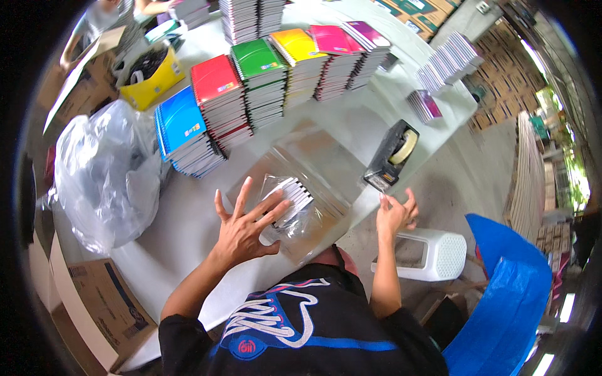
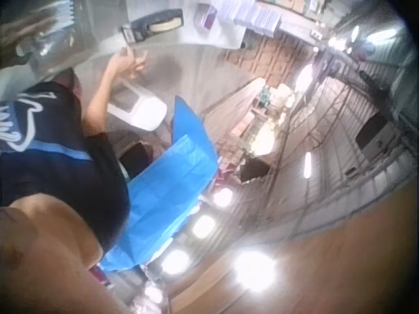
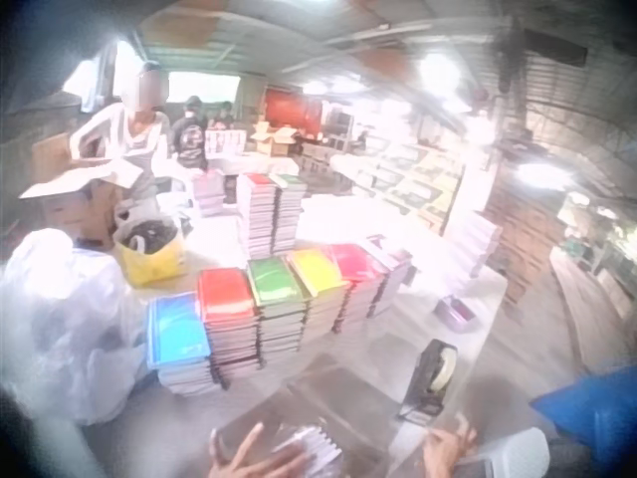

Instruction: The person gathers small spiral-bound notebooks of various colors from stacks on a table, places them into clear plastic bags, and seals the bags using a tape dispenser. The person repeats this process for multiple sets of notebooks.

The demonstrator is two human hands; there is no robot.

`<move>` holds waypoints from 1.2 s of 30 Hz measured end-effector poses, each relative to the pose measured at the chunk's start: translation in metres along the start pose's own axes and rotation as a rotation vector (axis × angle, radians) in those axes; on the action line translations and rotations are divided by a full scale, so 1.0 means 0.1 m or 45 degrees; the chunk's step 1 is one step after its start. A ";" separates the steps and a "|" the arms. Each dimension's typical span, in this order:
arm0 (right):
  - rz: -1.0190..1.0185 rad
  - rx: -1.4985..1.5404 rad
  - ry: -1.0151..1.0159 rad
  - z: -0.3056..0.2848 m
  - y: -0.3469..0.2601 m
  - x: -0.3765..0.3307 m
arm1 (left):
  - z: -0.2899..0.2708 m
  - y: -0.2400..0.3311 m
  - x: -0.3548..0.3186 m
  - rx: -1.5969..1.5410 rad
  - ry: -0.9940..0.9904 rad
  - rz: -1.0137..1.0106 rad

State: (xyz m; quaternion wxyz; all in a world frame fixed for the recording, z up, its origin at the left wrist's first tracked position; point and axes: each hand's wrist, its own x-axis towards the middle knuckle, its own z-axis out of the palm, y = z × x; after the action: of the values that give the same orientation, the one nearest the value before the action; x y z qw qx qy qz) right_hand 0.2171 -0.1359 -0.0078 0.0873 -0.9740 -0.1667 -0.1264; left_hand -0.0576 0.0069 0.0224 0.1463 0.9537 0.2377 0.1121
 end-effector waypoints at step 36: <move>-1.185 1.811 -1.759 0.22 -0.92 0.07 | 0.49 0.51 0.10 -0.607 0.863 -0.550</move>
State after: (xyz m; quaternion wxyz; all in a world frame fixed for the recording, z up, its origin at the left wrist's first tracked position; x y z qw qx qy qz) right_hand 0.1963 -0.0438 -0.0151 0.4610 -0.4034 -0.5662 0.5515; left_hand -0.0138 -0.0430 -0.0046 0.2955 0.7316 0.4328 0.4359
